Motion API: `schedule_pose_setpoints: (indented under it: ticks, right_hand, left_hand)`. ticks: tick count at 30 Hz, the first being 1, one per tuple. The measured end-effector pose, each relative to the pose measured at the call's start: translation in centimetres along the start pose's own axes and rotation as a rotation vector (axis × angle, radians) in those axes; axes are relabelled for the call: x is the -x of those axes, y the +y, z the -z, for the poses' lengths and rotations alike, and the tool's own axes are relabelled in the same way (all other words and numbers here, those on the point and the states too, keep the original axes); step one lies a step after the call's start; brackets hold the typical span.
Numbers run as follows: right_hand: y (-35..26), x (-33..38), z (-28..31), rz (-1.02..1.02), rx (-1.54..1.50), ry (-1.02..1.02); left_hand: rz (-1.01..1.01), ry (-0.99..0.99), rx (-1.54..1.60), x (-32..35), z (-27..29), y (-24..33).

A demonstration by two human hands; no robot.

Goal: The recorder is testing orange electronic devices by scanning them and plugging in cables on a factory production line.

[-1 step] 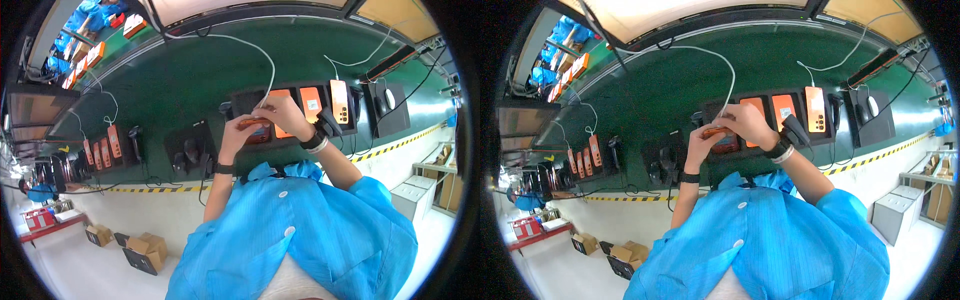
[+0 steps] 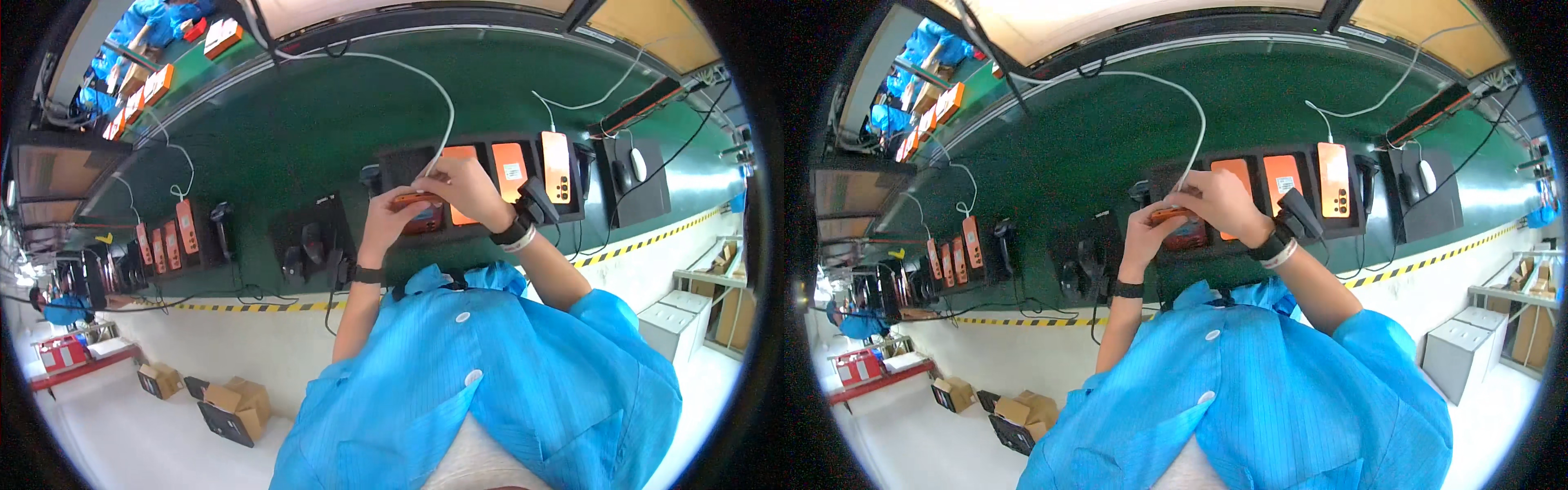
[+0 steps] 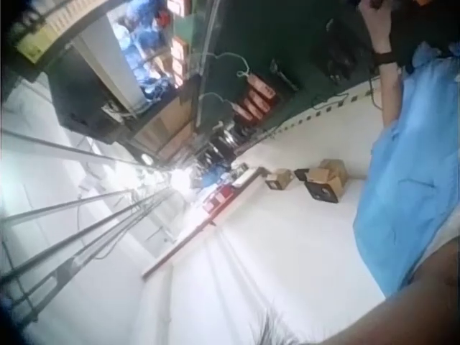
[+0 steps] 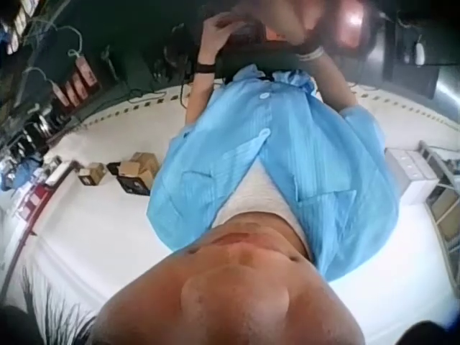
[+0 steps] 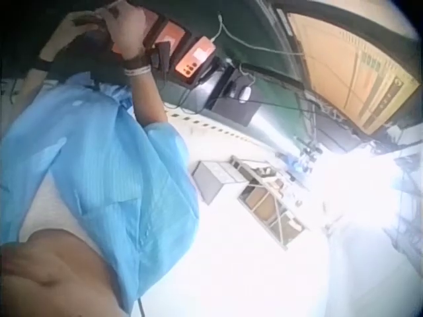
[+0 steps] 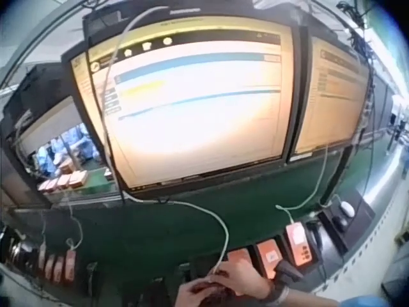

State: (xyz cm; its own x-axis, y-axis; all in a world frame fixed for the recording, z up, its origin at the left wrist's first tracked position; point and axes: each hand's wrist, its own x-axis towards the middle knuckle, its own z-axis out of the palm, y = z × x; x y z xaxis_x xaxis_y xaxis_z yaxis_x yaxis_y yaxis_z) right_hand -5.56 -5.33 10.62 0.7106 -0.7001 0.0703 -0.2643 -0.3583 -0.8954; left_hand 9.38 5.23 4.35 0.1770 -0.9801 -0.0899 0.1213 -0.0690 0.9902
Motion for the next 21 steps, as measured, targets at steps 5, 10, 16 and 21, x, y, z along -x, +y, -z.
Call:
schedule_pose_setpoints:
  ticks: [5, 10, 16, 21]
  right_hand:
    - [0.4, 0.4, -0.7, 0.094, 0.110, 0.044]
    - [0.0, 0.6, -0.7, 0.226, 0.326, -0.011]
    - [0.8, 0.4, -0.8, 0.156, 0.192, -0.077]
    - [4.5, -1.0, -0.7, 0.057, 0.133, -0.153]
  left_hand:
    - [-0.010, -0.005, 0.087, 0.5, -0.3, 0.0]
    - [0.004, -0.007, 0.059, 0.7, -0.4, -0.1]
    - [-0.071, 0.226, -0.053, 2.1, -0.5, -1.5]
    - [-0.020, 0.553, 0.001, 8.6, 1.6, -3.8]
